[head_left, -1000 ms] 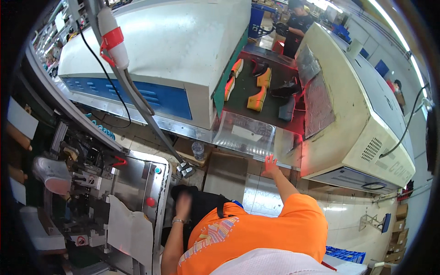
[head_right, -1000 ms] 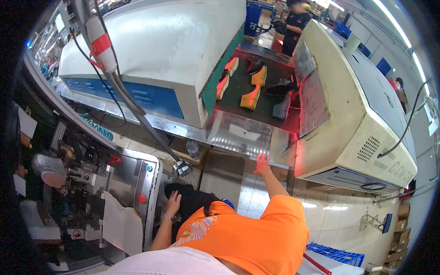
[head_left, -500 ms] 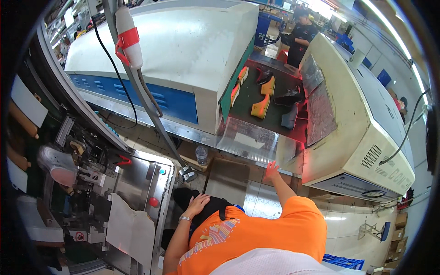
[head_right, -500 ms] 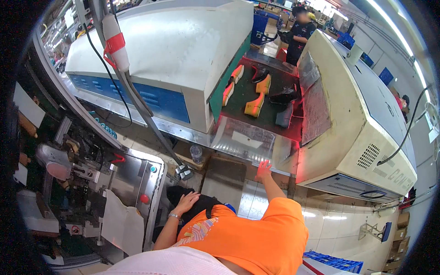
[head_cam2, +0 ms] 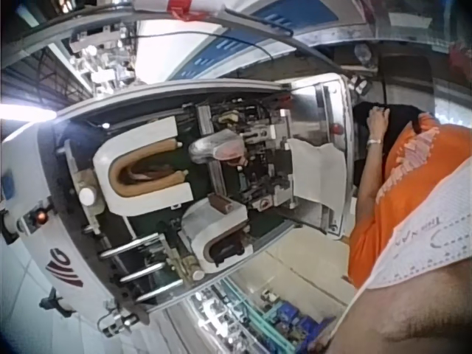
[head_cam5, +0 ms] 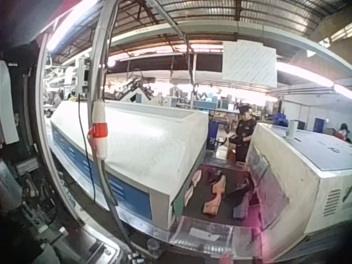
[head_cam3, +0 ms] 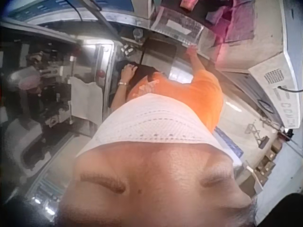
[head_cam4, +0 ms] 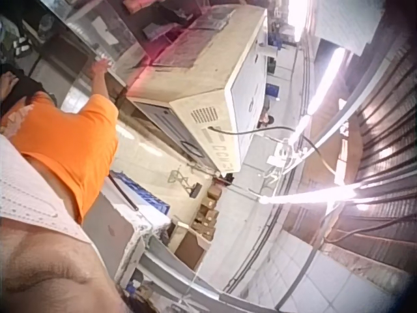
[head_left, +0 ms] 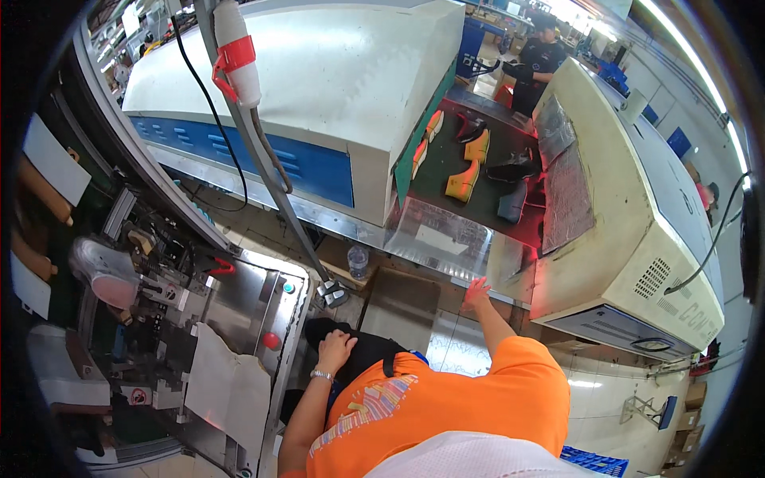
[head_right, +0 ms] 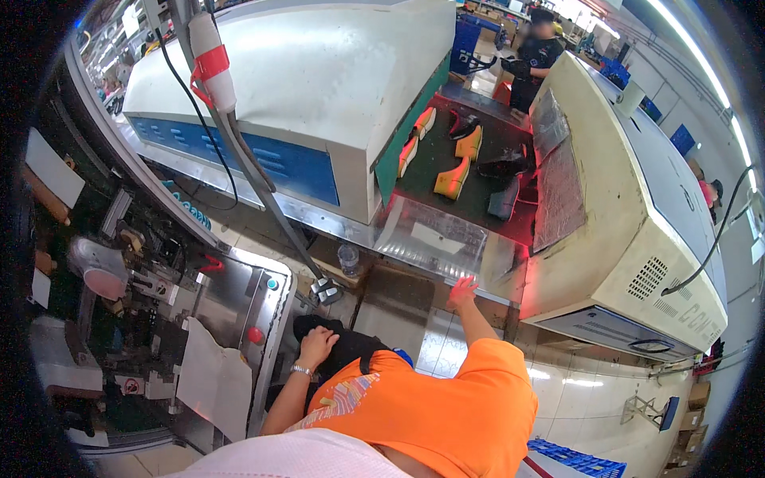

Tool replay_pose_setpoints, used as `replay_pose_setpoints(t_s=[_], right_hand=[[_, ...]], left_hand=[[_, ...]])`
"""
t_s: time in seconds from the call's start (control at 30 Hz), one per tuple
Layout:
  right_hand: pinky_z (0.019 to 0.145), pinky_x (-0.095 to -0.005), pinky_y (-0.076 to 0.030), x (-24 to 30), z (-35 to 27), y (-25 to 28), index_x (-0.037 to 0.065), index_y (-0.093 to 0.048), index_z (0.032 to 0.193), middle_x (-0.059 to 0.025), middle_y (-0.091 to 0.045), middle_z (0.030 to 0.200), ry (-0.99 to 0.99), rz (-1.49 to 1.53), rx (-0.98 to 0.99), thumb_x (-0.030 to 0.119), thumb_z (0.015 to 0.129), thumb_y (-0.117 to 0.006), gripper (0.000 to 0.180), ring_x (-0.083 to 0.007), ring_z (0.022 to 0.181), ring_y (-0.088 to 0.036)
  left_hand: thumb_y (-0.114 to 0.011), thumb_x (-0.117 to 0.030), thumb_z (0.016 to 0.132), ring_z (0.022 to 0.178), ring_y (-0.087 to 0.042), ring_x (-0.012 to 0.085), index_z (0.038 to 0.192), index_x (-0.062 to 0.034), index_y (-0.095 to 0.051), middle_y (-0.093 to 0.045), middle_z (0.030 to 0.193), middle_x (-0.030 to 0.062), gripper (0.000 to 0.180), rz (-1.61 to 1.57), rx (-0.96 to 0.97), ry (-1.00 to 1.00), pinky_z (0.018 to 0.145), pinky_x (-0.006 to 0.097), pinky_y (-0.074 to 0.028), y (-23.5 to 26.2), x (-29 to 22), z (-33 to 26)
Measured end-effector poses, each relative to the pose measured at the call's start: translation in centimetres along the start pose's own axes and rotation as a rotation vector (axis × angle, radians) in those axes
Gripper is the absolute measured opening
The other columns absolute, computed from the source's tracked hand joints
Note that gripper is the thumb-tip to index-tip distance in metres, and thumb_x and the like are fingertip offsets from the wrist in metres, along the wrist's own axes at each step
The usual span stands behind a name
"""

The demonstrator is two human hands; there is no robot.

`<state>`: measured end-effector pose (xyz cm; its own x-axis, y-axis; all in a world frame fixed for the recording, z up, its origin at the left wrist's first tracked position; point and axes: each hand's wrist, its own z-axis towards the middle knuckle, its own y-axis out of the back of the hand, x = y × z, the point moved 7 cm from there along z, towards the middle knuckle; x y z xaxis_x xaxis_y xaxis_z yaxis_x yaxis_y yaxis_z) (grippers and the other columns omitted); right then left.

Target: The person repeatedly picks up black shoes from a nearby shelf, places them into a machine, presses a button to activate the machine, and then removes the shoes. This cycle is performed multiple times on different shoes.

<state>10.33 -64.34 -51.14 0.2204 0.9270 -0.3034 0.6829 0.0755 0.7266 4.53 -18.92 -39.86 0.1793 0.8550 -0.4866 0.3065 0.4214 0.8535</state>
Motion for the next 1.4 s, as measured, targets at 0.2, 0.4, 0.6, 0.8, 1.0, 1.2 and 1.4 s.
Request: replay_pose_setpoints(t_s=[0.2, 0.4, 0.6, 0.8, 1.0, 1.2, 1.4], right_hand=[[0.095, -0.054, -0.03, 0.3, -1.2, 1.0, -0.007, 0.001, 0.133, -0.0346, 0.002, 0.136, 0.002, 0.124, -0.048, 0.04, 0.056, -0.073, 0.117, -0.053, 0.124, -0.007], [0.095, -0.0556, -0.028, 0.6, -0.8, 0.5, -0.01, 0.001, 0.131, -0.0359, 0.0, 0.135, 0.028, -0.018, -0.077, 0.046, 0.056, -0.072, 0.119, -0.0533, 0.124, -0.002], [0.091, -0.0558, -0.034, 0.6, -1.0, 0.7, -0.009, -0.001, 0.132, -0.038, 0.0, 0.133, -0.004, 0.103, -0.114, 0.048, 0.054, -0.074, 0.121, -0.0559, 0.122, -0.005], [0.09, -0.0545, -0.035, 0.5, -0.6, 0.1, -0.008, -0.003, 0.132, -0.0393, 0.001, 0.133, 0.015, 0.075, -0.136, 0.047, 0.056, -0.074, 0.118, -0.0564, 0.121, -0.008], [0.088, -0.051, -0.039, -0.4, -1.6, 2.5, -0.004, -0.022, 0.129, -0.0315, -0.012, 0.135, -0.074, 0.341, -0.273, 0.038, 0.067, -0.066, 0.087, -0.0498, 0.117, -0.029], [0.078, -0.0418, -0.045, -6.2, 6.6, 3.4, 0.009, -0.051, 0.107, -0.0096, -0.05, 0.105, 0.008, 2.068, -0.477, 0.027, 0.074, -0.062, 0.039, -0.0244, 0.093, -0.05], [0.092, -0.0472, -0.035, -11.1, 13.5, 9.4, 0.012, -0.042, 0.121, -0.0153, -0.037, 0.122, -0.196, 2.913, -0.144, 0.023, 0.078, -0.058, 0.047, -0.0285, 0.11, -0.04]], left_hand=[[-0.052, -0.038, 0.082, 0.09, -0.051, 0.0302, 0.083, -0.0095, -0.062, -0.053, 0.093, 0.0104, 0.03, -0.05, 0.004, 0.076, 0.075, 0.042, -0.044, -0.6, 0.7, 1.7], [-0.052, -0.036, 0.083, 0.091, -0.049, 0.0332, 0.083, -0.0102, -0.061, -0.052, 0.094, 0.0135, 0.027, -0.12, 0.039, 0.111, 0.075, 0.044, -0.043, -1.1, 0.8, 1.7], [-0.052, -0.033, 0.083, 0.08, -0.055, 0.0316, 0.084, -0.0073, -0.062, -0.058, 0.083, 0.0131, 0.028, -0.241, -0.043, 0.15, 0.072, 0.04, -0.044, -0.4, 1.5, 0.7], [-0.051, -0.031, 0.083, 0.058, -0.057, 0.0274, 0.078, -0.0027, -0.061, -0.059, 0.062, 0.0122, 0.031, -0.31, 0.105, 0.168, 0.059, 0.037, -0.044, 0.4, 0.3, -0.2], [-0.051, -0.028, 0.085, 0.051, -0.051, 0.0105, 0.071, -0.0013, -0.059, -0.052, 0.055, 0.0043, 0.032, -0.717, 0.129, 0.318, 0.051, 0.024, -0.04, -0.5, 2.1, -3.3], [-0.049, -0.025, 0.088, 0.066, -0.052, 0.0085, 0.088, -0.0057, -0.058, -0.056, 0.074, 0.0002, 0.021, -1.19, 0.045, 0.612, 0.06, 0.02, -0.04, -0.4, 5.5, -10.6], [-0.051, -0.016, 0.083, 0.083, -0.054, 0.014, 0.099, -0.0063, -0.056, -0.059, 0.09, 0.0036, 0.019, -2.244, -0.394, 0.8, 0.074, 0.031, -0.042, -2.3, 11.8, -22.1]])
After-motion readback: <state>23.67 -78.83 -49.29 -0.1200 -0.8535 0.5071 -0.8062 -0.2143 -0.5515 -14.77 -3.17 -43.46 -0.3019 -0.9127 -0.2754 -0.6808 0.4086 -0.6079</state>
